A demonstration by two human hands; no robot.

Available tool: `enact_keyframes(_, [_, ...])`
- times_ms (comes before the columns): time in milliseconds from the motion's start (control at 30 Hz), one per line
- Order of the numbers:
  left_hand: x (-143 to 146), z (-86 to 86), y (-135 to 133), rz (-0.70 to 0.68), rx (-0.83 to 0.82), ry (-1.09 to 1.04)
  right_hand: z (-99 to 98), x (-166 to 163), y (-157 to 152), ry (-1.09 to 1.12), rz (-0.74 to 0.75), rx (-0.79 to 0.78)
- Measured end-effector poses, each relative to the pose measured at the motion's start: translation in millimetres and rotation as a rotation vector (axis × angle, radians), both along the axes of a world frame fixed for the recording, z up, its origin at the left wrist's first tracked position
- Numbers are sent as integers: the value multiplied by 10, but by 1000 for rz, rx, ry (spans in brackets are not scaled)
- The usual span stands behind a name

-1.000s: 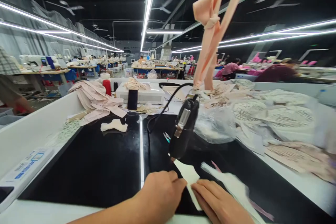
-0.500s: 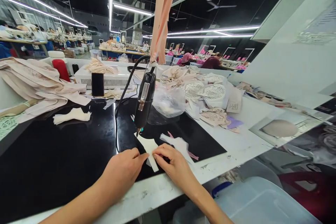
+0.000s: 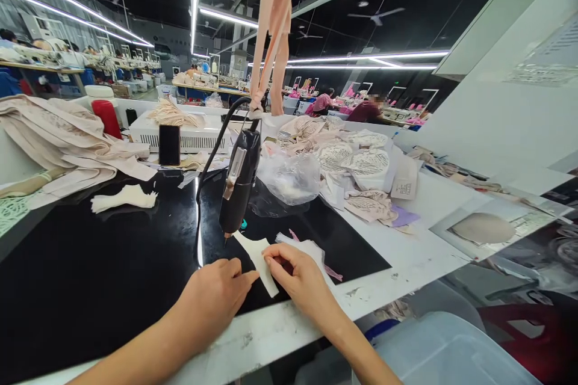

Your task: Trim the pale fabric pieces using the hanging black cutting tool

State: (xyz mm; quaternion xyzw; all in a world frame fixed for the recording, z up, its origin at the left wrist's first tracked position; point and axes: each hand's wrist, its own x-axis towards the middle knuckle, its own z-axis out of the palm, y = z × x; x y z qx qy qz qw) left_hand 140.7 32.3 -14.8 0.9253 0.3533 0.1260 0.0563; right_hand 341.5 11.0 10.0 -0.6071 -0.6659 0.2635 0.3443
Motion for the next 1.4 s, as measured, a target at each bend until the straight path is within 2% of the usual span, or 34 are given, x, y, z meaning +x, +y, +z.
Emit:
enact_keyframes(267, [50,76,-31,14,13,27,29,16,74,165,-20,-98])
enact_keyframes(500, [85,31,-26,-28,61,50,59,32,167,323,-50,-83])
enact_keyframes(633, [73,43,-16,-50,52,54,178,16,275,455,-124,42])
enact_keyframes(867, [73,100,-19,-9,-46,5,421,-8,294,614,-220,420])
enact_keyframes(1000, [54,76,-19,7,-161,-82,438,-115,96,639,-187,456])
enact_keyframes(1133, [-22,95,38,24,-348,-256,305,-237,-100,652,-118,360])
enact_keyframes(1267, [-132,187,108,40,-605,-452,134,-336,-218,652,-24,266])
enact_keyframes(1400, [-250,293,99,82,-966,-704,63,-478,-264,680,116,134])
